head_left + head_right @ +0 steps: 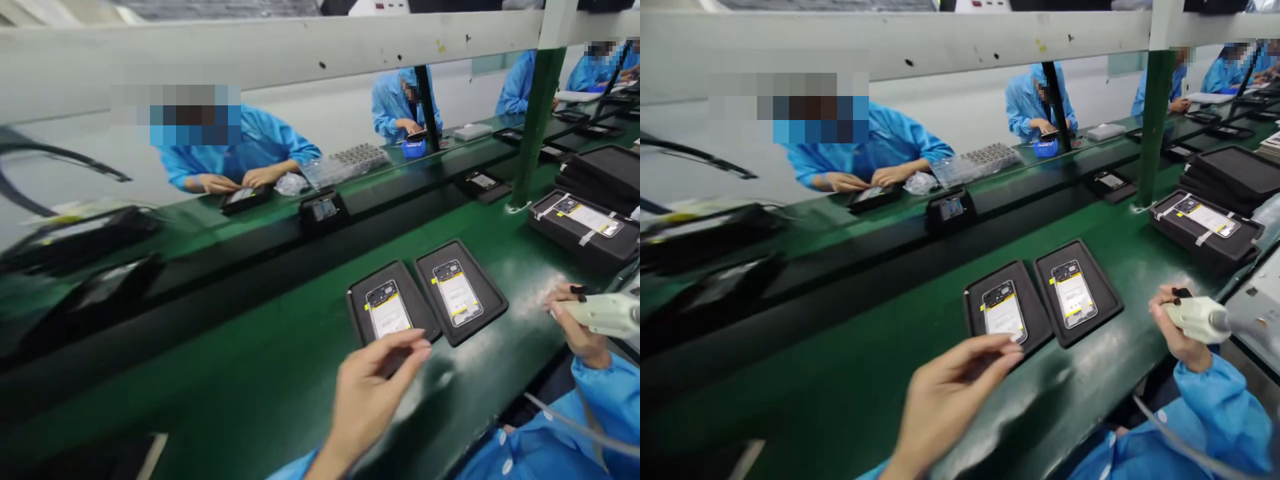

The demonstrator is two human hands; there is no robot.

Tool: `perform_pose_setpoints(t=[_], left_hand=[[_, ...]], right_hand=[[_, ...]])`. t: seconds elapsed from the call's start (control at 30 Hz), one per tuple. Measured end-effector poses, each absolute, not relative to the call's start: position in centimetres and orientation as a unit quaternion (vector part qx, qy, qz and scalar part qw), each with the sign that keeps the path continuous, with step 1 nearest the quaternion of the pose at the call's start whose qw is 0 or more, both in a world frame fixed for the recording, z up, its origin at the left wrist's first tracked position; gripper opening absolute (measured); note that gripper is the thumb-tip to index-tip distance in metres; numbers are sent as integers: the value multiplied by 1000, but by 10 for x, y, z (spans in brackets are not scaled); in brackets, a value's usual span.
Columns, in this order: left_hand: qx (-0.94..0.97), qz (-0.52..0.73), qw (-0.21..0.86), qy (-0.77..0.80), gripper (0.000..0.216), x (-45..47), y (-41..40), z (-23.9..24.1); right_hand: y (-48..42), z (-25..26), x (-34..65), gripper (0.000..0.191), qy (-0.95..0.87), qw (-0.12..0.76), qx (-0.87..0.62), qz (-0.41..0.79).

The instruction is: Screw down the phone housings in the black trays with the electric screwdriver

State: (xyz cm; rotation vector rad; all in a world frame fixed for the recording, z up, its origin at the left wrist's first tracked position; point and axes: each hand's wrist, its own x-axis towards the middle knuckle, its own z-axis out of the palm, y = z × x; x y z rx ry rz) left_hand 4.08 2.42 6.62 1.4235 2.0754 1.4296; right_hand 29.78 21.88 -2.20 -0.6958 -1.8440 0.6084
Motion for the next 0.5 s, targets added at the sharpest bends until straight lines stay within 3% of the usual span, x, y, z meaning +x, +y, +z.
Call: perform_pose_setpoints(t=[0.13,0.3,0.5], left_hand=[[538,497,224,643,14,68,41,-8],[547,526,251,601,20,94,52,-54],[546,577,225,565,25,92,53,-63]], right_hand=[[180,-1,256,42,-670,510,-279,461],[156,9,217,26,-669,439,-262,539],[141,0,192,27,-646,417,-278,575]])
